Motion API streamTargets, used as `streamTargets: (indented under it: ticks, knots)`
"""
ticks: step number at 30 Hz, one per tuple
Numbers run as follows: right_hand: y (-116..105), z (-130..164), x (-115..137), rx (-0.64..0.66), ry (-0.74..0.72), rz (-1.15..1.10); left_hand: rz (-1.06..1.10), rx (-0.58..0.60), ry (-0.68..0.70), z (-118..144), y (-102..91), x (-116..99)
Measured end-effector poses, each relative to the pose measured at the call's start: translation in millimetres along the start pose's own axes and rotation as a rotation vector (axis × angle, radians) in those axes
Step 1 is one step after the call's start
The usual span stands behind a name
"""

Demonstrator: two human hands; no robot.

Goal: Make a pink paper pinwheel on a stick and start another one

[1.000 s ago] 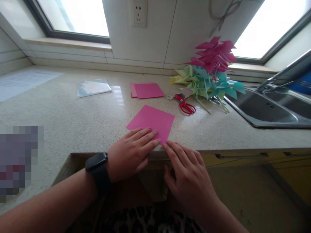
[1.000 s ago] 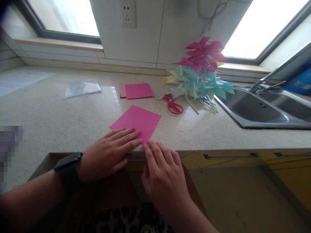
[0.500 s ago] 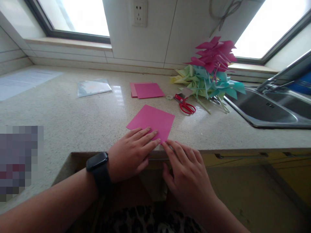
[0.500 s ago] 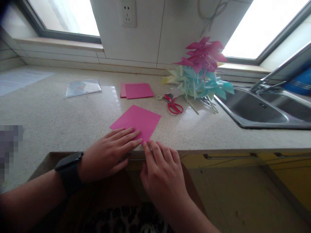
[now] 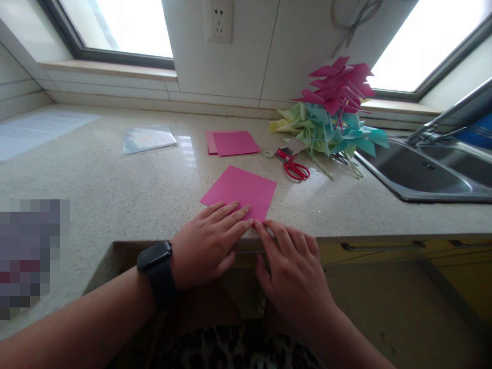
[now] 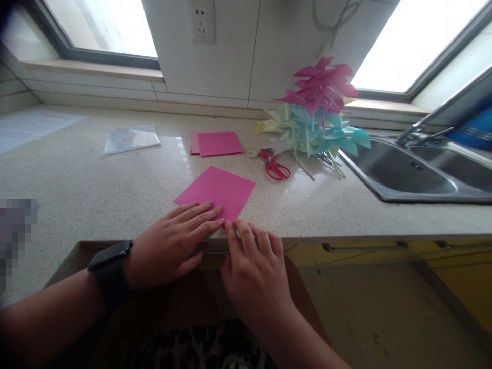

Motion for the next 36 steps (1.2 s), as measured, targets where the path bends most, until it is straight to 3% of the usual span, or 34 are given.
streamTargets:
  ticks: [20, 36]
  knots:
    - [9.8, -13.0, -9.9, 0.063, 0.053, 0.029, 0.013, -0.040, 0.003, 0.1, -1.8, -0.7]
    - [-4.9, 10.3, -9.9, -0.025, -0.006, -0.086, 0.009, -0.069, 0.015, 0.6, -5.3, 0.5]
Point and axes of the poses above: each hand's wrist, its own z-axis away from the middle knuckle, its own y-axis out of the palm, x = y × z, the point moved 8 cm from there along -z, towards the middle knuckle, and after that the axes turned 13 degrees about -y, right-handed, at the moved point
